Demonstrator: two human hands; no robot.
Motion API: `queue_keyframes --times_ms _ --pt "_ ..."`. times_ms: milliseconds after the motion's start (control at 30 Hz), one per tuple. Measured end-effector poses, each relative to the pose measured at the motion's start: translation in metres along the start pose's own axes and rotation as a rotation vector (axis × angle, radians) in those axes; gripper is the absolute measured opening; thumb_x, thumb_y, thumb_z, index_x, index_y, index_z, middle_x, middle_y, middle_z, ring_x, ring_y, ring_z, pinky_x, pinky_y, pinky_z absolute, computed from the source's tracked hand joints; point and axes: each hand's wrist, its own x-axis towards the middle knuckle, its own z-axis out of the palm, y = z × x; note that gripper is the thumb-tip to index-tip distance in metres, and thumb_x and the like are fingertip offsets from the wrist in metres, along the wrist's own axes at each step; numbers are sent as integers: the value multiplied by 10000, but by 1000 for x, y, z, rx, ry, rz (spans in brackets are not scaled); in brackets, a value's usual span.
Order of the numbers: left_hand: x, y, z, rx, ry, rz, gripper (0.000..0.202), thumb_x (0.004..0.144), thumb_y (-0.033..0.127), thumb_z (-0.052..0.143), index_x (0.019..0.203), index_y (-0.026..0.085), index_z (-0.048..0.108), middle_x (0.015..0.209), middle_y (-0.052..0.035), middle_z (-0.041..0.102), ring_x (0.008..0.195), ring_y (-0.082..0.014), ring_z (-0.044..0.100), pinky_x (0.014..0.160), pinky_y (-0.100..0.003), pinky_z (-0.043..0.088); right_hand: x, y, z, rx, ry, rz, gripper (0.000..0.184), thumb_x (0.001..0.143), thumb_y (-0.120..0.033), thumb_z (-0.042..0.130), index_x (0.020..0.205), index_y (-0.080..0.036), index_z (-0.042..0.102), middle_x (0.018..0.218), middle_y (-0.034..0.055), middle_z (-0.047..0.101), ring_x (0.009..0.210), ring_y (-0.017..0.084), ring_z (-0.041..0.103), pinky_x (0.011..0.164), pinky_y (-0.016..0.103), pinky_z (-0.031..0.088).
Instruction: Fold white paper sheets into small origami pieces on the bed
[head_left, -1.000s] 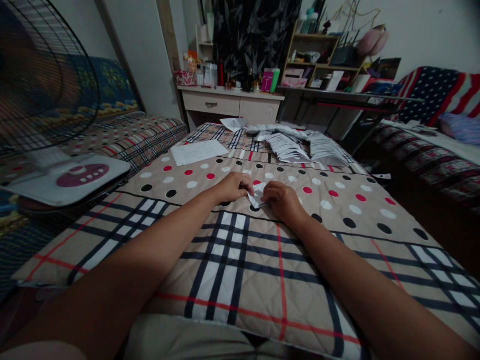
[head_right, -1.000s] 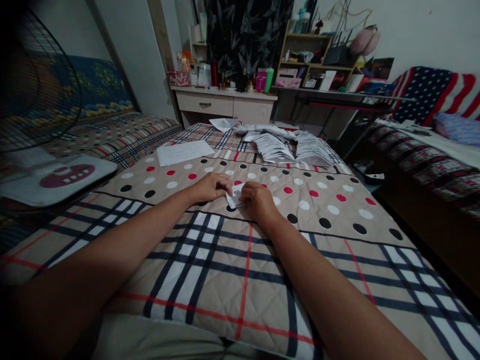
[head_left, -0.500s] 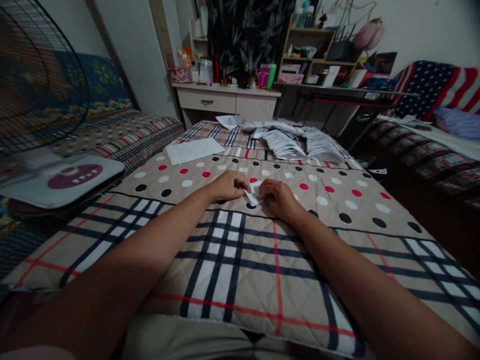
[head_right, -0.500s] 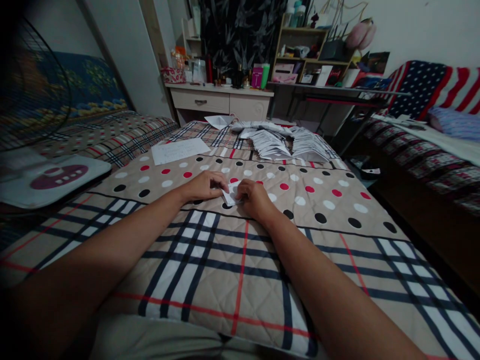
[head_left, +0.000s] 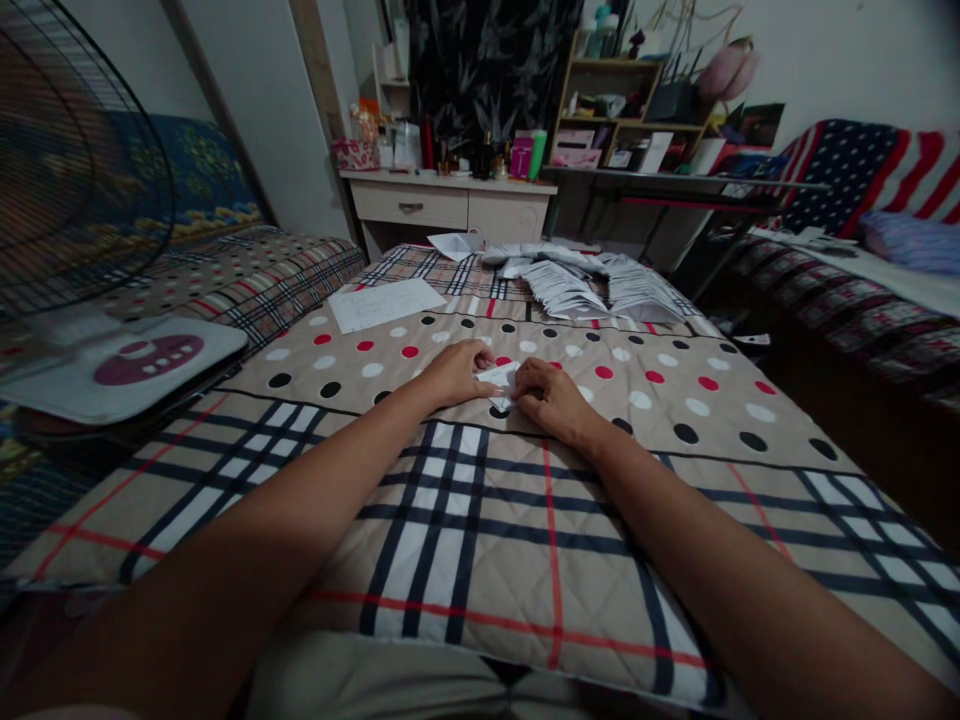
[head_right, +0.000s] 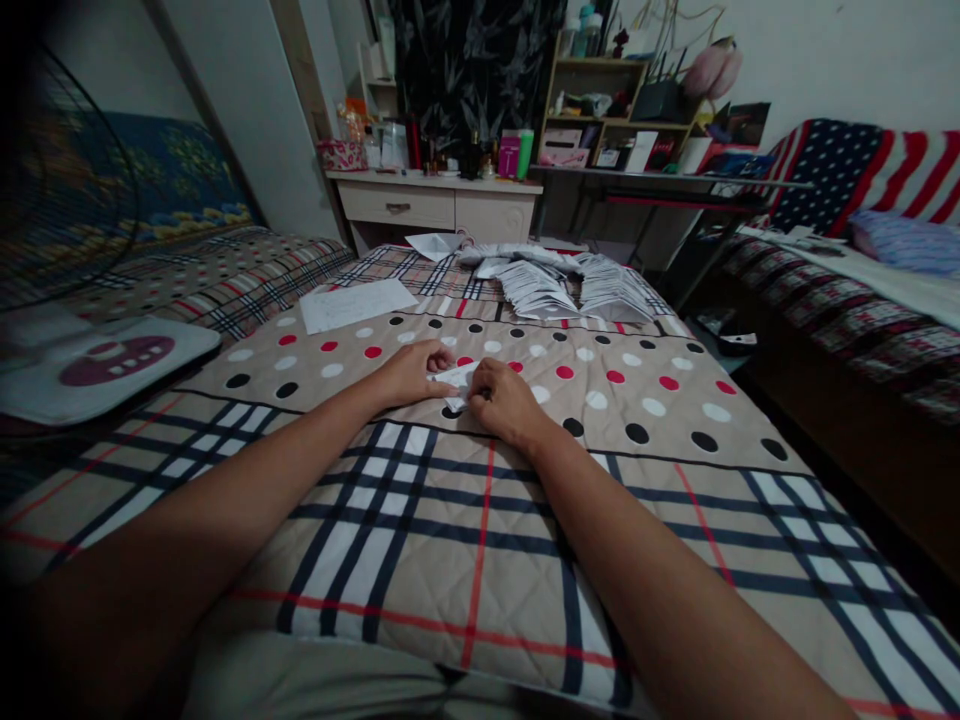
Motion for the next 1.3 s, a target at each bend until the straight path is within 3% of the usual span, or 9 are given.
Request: queue_keyframes --times_ms 167,300,500,567,667,767,900,1167,1300 --pt "0 5 -9 243 -49 -187 474 553 563 779 807 171 703 729 -38 668 644 -173 575 561 -273 365 0 3 3 31 36 3 153 630 -39 504 635 -166 589 781 29 539 720 154 523 669 278 417" --pt "-1 2 -5 181 -72 -189 445 578 581 747 761 177 713 649 -8 641 590 -147 543 528 -259 322 -1 4 6 30 70 13 157 632 -33 513 627 -167 593 777 35 549 730 162 532 679 291 426" --pt "0 -5 9 -182 88 -110 316 561 395 786 681 146 634 617 16 589 571 -119 515 512 -222 325 -2 3 7 18 270 -26 140 636 -49 560 641 -186 590 1006 78 561 954 205 560 811 335 461" --pt "2 -4 10 -281 175 -97 335 550 384 796 679 143 602 627 16 583 579 -118 515 516 -217 337 -1 4 7 64 410 11 189 629 -72 593 767 -200 603 1134 88 534 1057 225 536 819 340 472" --pt "3 1 9 -346 281 -89 338 549 368 798 666 145 573 632 18 574 582 -112 507 524 -213 353 3 6 6 261 518 181 392 605 -166 692 975 -211 570 1120 84 573 972 222 571 745 332 493" --pt "4 6 7 -386 324 -98 340 545 360 800 638 148 551 605 27 552 564 -102 488 518 -211 354 5 7 5 487 422 296 365 614 -288 739 929 -180 591 901 50 649 784 193 596 675 307 477" --pt "3 10 7 -487 315 -122 401 485 367 841 627 149 536 585 43 529 538 -85 461 500 -202 346 3 7 2 569 330 317 228 652 -341 731 744 -154 638 682 7 621 591 134 518 559 261 401" --pt "-2 17 5 -722 205 -247 455 462 382 878 639 138 537 589 25 579 501 -79 505 452 -186 351 2 11 2 635 375 359 257 605 -352 778 733 -160 665 639 -8 626 526 116 477 481 241 339" --pt "-3 16 2 -791 112 -204 403 511 325 870 731 127 597 660 8 643 555 -89 579 513 -188 423 2 14 -1 680 407 399 250 560 -331 801 679 -167 655 610 -11 625 503 111 472 473 239 329"
